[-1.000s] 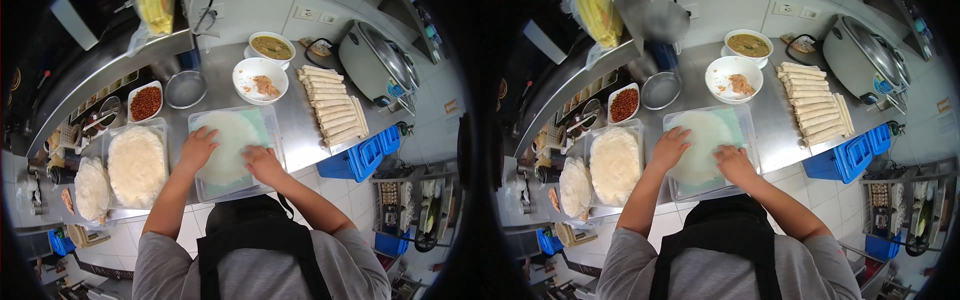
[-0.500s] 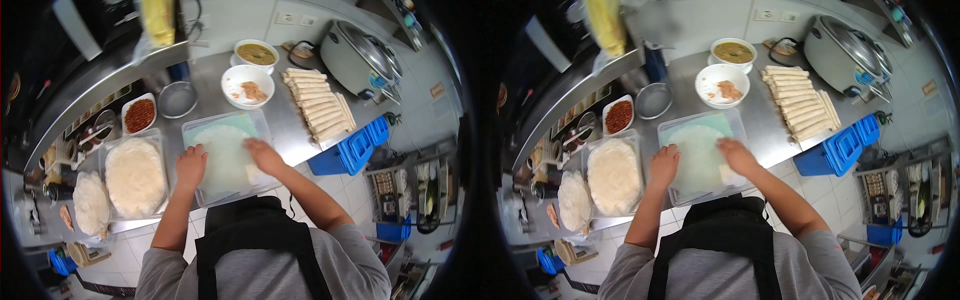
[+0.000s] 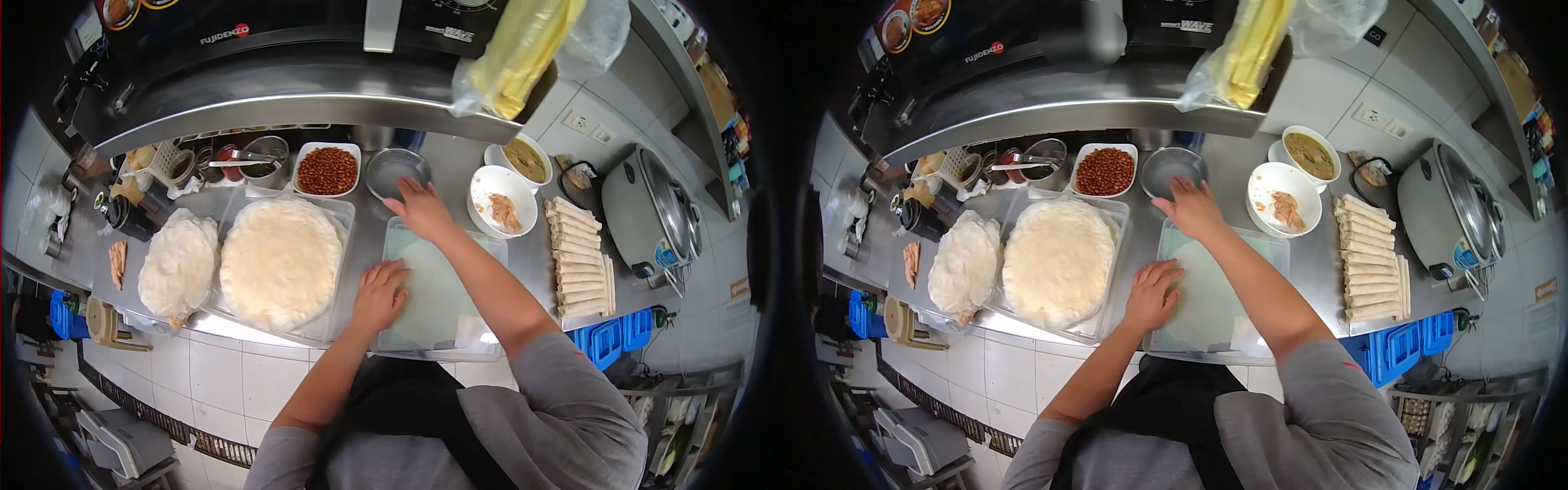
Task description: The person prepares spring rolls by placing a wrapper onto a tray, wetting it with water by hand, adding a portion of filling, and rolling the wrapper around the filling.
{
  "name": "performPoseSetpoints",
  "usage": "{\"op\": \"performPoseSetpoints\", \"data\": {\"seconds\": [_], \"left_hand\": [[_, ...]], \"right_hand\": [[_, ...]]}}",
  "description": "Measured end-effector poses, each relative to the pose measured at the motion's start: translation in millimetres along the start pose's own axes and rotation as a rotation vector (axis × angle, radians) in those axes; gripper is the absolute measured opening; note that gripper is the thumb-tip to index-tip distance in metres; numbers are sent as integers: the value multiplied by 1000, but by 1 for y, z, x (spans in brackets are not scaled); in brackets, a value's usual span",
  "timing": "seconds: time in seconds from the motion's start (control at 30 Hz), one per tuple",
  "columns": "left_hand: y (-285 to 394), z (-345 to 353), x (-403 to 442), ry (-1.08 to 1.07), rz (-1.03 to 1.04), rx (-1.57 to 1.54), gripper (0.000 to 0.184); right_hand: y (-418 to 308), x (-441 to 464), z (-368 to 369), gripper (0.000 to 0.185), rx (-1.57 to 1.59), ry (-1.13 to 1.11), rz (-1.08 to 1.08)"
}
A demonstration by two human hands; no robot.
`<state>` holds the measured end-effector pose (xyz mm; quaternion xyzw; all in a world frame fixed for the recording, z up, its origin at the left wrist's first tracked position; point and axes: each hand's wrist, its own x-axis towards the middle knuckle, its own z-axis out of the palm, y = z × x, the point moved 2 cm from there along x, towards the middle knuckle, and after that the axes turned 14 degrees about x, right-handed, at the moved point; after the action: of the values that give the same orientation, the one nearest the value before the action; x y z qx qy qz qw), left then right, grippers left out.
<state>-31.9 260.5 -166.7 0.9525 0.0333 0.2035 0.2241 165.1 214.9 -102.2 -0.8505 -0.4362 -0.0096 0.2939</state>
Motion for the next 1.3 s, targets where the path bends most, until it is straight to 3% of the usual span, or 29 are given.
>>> {"op": "performPoseSetpoints", "data": {"seconds": [0.03,0.1,0.2,0.23,0.27,0.33,0.37,0.5,0.57,0.6,0.67,0.7,0.73,0.8,0.83,0.9,0.93,1.0,1.03,1.1,1.23,1.3], "left_hand": [[-3,4,-1,30,-18,-27,35],[-6,9,-3,49,-31,-57,34],[-9,10,-2,53,-43,-19,35],[-8,10,-1,66,-38,-4,36],[-7,9,-3,73,-31,10,37],[-5,10,-3,49,-22,8,37],[-5,8,-2,51,-19,21,38],[-4,12,-1,52,-28,20,40],[-5,17,-2,19,-48,101,41],[-4,17,-1,16,-38,101,41],[-3,17,-1,13,-26,134,43],[-2,17,-1,9,-19,131,43],[-1,17,-2,3,-23,149,44],[-2,16,-1,-1,-7,166,45],[-2,17,-1,3,-11,177,45],[-3,20,-2,1,-11,181,46],[-3,20,-2,8,-9,185,45],[-3,21,-3,16,-3,189,44],[-3,20,-3,-2,-10,188,44],[-3,19,-1,-15,-7,190,44],[-3,18,-3,0,-11,185,44],[-1,19,-1,9,-17,179,44]], "right_hand": [[-5,16,8,53,4,-1,-5],[-3,35,24,58,-115,-321,214],[3,36,12,66,34,-216,80],[-4,31,-12,66,263,-194,260],[3,20,-22,66,268,-197,286],[25,-4,-40,63,1633,128,463],[29,-20,-40,63,1633,145,468],[42,-129,11,55,1150,96,466],[22,-147,47,54,270,-75,161],[12,-146,50,54,270,-66,166],[-9,-146,46,62,-157,-142,164],[3,-141,38,70,-142,-243,378],[13,-152,30,70,-140,-238,390],[34,-176,4,70,-209,-35,623],[35,-182,0,70,-214,-24,631],[32,-204,-5,71,-406,27,859],[26,-201,2,71,-408,32,870],[3,-173,36,71,-145,-69,370],[-1,-163,42,71,-144,-64,372],[-2,-142,49,71,-5,-323,272],[42,-185,-7,72,-132,-130,486],[49,-211,-33,72,-309,-120,757]]}}
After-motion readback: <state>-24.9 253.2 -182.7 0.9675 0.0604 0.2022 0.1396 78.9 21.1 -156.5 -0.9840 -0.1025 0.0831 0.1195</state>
